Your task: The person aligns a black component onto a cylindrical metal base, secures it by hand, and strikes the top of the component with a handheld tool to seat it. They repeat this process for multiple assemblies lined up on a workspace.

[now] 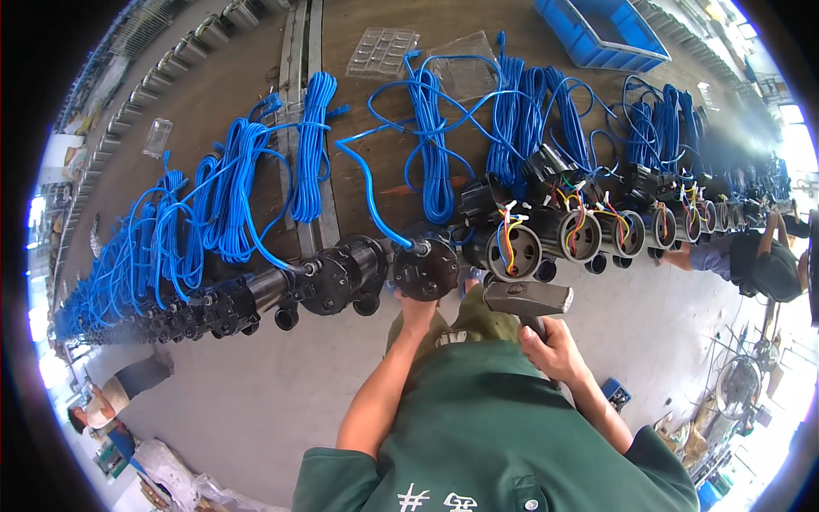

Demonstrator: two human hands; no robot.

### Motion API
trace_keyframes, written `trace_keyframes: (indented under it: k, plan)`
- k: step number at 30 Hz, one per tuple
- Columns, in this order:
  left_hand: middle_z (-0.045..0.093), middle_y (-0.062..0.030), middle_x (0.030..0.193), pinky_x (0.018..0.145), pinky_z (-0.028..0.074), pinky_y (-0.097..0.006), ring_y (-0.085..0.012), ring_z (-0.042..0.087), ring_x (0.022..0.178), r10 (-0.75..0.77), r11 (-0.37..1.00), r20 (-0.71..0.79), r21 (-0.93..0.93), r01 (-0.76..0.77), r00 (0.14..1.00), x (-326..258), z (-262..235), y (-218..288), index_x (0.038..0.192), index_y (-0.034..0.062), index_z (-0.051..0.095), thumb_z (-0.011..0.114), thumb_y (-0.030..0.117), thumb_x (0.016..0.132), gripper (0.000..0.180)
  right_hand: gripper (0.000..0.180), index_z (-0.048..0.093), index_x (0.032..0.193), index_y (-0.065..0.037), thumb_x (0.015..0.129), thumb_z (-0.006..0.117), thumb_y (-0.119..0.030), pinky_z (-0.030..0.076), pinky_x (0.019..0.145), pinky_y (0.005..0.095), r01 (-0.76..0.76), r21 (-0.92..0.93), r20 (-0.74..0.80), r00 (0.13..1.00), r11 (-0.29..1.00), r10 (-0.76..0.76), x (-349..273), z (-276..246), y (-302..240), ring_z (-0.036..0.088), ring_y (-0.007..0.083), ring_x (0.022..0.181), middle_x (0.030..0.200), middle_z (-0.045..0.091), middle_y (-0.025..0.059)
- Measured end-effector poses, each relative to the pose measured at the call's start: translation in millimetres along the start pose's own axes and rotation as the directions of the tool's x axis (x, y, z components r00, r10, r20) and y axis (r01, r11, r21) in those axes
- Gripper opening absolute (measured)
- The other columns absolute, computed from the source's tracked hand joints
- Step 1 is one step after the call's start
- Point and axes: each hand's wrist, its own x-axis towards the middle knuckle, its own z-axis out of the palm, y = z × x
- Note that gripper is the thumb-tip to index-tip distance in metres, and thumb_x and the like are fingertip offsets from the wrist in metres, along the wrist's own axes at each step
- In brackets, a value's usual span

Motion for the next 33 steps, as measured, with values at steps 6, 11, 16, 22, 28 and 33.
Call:
trace_keyframes:
  k: [6, 11, 16, 22, 28, 33]
  plan:
    - [0.056, 0.0040, 0.070, 0.047, 0.028, -0.023, -0.0064, 0.044, 0.052, -0.120, 0.990, 0.023, -0.073, 0.121, 0.993, 0.3, 2.4, 4.3, 0.077, 0.0125, 0.065, 0.083, 0.020, 0.087, 0.022, 0.047, 0.053, 0.082, 0.003, 0.101, 0.065, -0.038, 0.038, 0.052, 0.0353, -0.002, -0.101, -0.041, 0.999, 0.995, -0.002, 11.4, 16.5, 1.2, 0.040, 0.0115, 0.058, 0.061, 0.044, 0.0032]
    - [0.053, 0.0050, 0.068, 0.046, 0.027, -0.023, -0.0060, 0.041, 0.051, -0.128, 0.992, 0.065, 0.017, 0.127, 0.990, -4.1, 2.2, 16.7, 0.080, 0.0119, 0.065, 0.083, 0.020, 0.086, 0.021, 0.046, 0.058, 0.085, 0.005, 0.099, 0.067, -0.038, 0.041, 0.055, 0.0369, -0.018, -0.211, -0.038, 0.999, 0.977, 0.011, 7.2, 14.4, -1.8, 0.045, 0.0149, 0.059, 0.061, 0.052, 0.0082]
    - [0.065, -0.0005, 0.085, 0.062, 0.046, -0.030, -0.0132, 0.058, 0.070, 0.084, 0.938, 0.117, 0.326, -0.118, 0.990, -10.0, -5.8, 19.4, 0.100, 0.0056, 0.069, 0.085, 0.020, 0.084, 0.027, 0.045, 0.061, 0.090, 0.004, 0.097, 0.069, -0.040, 0.044, 0.059, 0.0393, -0.027, -0.240, -0.076, 0.997, 0.970, 0.009, 8.1, 19.6, -13.2, 0.048, 0.0181, 0.060, 0.063, 0.057, 0.0120]
    - [0.070, -0.0061, 0.113, 0.094, 0.051, -0.036, -0.0189, 0.063, 0.101, 0.364, 0.742, 0.130, 0.558, -0.372, 0.922, -6.1, -1.6, 16.0, 0.119, -0.0009, 0.069, 0.087, 0.016, 0.079, 0.047, 0.044, 0.058, 0.088, 0.003, 0.101, 0.066, -0.038, 0.042, 0.057, 0.0344, -0.033, -0.095, -0.037, 0.999, 0.995, 0.030, 1.7, 15.0, 1.9, 0.047, 0.0128, 0.062, 0.067, 0.055, 0.0037]
    - [0.070, -0.0062, 0.113, 0.093, 0.051, -0.035, -0.0184, 0.063, 0.101, 0.366, 0.802, 0.119, 0.464, -0.377, 0.923, -9.7, 2.0, 27.1, 0.120, 0.0000, 0.069, 0.087, 0.015, 0.078, 0.048, 0.046, 0.050, 0.093, -0.004, 0.112, 0.042, -0.045, 0.031, 0.046, 0.0230, 0.046, 0.428, 0.048, 0.996, 0.903, -0.073, 10.4, 8.1, -15.6, 0.034, 0.0042, 0.051, 0.066, 0.044, -0.0027]
    - [0.067, -0.0071, 0.120, 0.098, 0.046, -0.038, -0.0224, 0.059, 0.110, 0.270, 0.828, 0.059, 0.496, -0.263, 0.961, 0.0, -8.2, -14.8, 0.127, 0.0033, 0.064, 0.085, 0.018, 0.077, 0.056, 0.043, 0.046, 0.084, -0.009, 0.109, 0.051, -0.043, 0.035, 0.049, 0.0253, -0.171, 0.303, 0.114, 0.983, 0.937, 0.142, 37.2, 33.2, 2.8, 0.042, 0.0071, 0.057, 0.069, 0.046, -0.0033]
